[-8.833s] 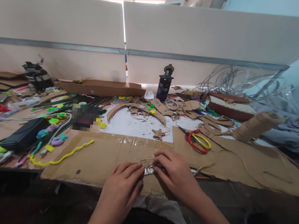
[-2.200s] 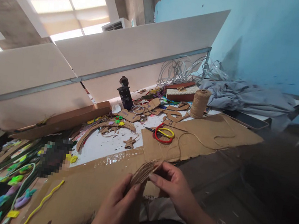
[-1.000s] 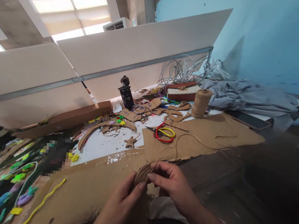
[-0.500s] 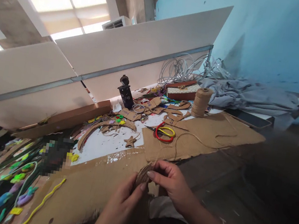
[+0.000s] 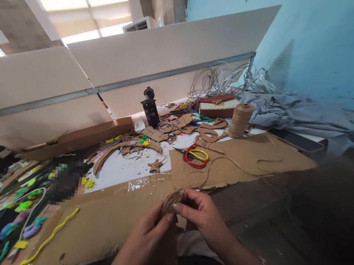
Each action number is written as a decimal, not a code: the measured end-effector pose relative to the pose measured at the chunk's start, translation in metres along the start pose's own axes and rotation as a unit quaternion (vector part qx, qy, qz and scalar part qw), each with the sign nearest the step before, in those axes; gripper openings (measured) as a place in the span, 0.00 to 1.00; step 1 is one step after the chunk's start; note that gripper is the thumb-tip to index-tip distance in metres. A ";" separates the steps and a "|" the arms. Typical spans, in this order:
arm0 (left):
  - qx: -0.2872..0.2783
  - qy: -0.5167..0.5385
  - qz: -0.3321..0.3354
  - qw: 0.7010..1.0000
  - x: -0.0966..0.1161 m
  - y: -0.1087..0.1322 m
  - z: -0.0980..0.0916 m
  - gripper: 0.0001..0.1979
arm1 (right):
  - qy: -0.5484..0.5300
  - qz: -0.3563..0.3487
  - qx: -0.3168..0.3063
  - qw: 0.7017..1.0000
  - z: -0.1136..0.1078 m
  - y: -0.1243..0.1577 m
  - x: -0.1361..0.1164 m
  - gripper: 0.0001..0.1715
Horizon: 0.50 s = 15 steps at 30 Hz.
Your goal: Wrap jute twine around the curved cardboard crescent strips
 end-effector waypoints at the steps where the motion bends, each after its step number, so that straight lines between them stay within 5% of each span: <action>1: -0.001 0.001 -0.001 1.000 0.001 0.001 -0.001 0.21 | -0.001 -0.009 0.008 1.000 0.000 0.000 0.000 0.20; 15: 0.015 -0.022 -0.012 1.000 -0.013 0.008 -0.004 0.18 | 0.004 -0.019 0.002 1.000 -0.004 -0.002 0.002 0.18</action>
Point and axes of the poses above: each hand's wrist, its own y-axis away from the middle knuckle, its own z-axis out of the palm, x = y × z, the point moved 2 cm from there along -y, towards the middle knuckle, and after that the axes turned 10 degrees about -y, right-handed, at the moved point
